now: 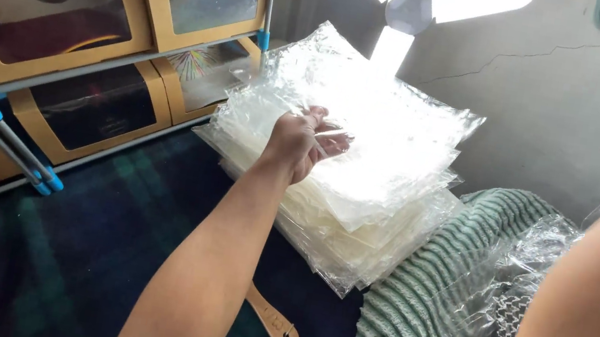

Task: Cleaning and reshaping a tan baseball cap using a brush and a hair dryer.

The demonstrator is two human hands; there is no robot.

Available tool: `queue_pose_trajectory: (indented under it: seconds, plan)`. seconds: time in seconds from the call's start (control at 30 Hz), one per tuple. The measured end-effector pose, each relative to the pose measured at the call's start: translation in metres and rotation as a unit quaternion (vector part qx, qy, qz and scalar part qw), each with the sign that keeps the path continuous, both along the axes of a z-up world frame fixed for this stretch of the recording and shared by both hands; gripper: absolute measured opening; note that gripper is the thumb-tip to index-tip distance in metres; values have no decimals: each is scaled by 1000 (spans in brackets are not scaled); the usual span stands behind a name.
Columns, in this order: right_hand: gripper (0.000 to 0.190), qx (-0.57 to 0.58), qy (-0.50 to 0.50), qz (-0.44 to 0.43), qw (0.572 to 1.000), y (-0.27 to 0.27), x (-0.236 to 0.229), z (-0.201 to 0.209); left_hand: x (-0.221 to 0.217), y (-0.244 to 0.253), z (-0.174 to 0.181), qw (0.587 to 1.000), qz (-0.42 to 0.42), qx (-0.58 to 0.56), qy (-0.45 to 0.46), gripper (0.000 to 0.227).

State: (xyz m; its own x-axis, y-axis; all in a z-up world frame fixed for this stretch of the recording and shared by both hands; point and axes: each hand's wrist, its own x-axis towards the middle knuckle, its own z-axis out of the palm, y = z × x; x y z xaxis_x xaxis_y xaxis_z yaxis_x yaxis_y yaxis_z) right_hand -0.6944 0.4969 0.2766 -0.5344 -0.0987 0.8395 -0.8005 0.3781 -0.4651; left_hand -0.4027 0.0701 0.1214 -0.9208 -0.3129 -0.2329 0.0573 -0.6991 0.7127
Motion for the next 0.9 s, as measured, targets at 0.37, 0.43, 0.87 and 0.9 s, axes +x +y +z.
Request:
queue_pose_trajectory:
  seconds: [0.37,0.43,0.87,0.9]
  plan:
    - [27,134,18,55,989,-273,184,-44,75,8,32,963,253,-96,-20,107]
    - [27,143,11,36,989,-274,176,-73,82,5,18,950,276,-147,-17,101]
    - [110,314,-296,-13,902,-259,229,-97,2,-59,40,512,86,-852,-65,80]
    - [118,311,-319,2,896,-263,223,-109,-1,-60,47,531,-35,-831,-164,92]
